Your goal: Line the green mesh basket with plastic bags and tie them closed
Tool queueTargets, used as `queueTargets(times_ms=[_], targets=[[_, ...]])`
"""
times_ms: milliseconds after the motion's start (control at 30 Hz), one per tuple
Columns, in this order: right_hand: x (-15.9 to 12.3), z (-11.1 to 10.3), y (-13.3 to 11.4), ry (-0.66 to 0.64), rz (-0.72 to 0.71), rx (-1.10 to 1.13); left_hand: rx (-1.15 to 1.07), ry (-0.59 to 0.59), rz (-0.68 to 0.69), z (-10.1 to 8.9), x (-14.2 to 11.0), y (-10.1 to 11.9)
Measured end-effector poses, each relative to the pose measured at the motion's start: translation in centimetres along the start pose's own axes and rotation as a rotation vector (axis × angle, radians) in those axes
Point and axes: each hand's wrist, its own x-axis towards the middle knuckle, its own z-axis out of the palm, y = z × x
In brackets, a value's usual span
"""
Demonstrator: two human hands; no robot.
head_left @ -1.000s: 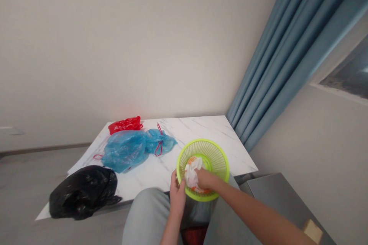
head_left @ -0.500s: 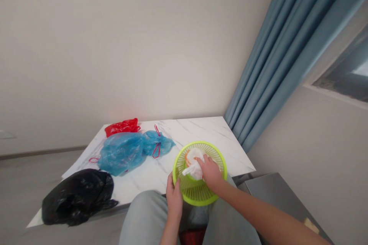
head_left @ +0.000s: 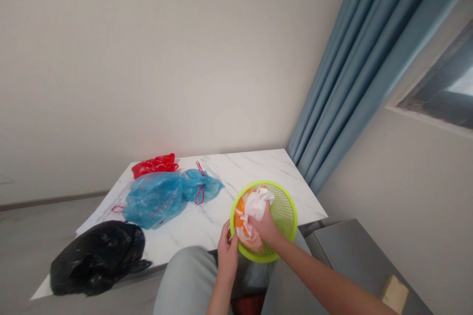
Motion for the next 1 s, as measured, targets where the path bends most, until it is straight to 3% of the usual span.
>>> queueTargets(times_ms=[133, 267, 367, 433, 567, 667, 800, 1000], targets=[[0.6, 1.1, -0.9, -0.007, -0.102, 0.236, 0.028, -0.029, 0.04, -0.2, 0.1, -0.1], [0.8, 1.8, -1.9, -0.035, -0.149, 0.21, 0.032, -0.068, 0.038, -0.3, 0.2, -0.1], [0.7, 1.3, -1.3, -0.073, -0.164, 0.011, 0.021, -0.086, 0.008, -0.4, 0.0, 0.3], [0.5, 0.2, -0.5, -0.135, -0.206, -0.238, 0.02, -0.091, 0.002, -0.3, -0.2, 0.5], [0.2, -2.6, 0.6, -0.375, -0.322, -0.825, 0.032, -0.075, 0.002, -0.2, -0.5, 0.6], [0.1, -4.6, 0.8, -0.511, -0.427, -1.09, 0.029, -0.083, -0.003, 0.0, -0.6, 0.4], [-0.1, -6.1, 0.6, -0.408, -0.572, -1.161, 0.046, -0.091, -0.009, 0.0, -0.7, 0.1], [-0.7, -5.9, -1.9, -0.308, -0.514, -1.316, 0.07, -0.099, -0.025, -0.2, -0.6, 0.1]])
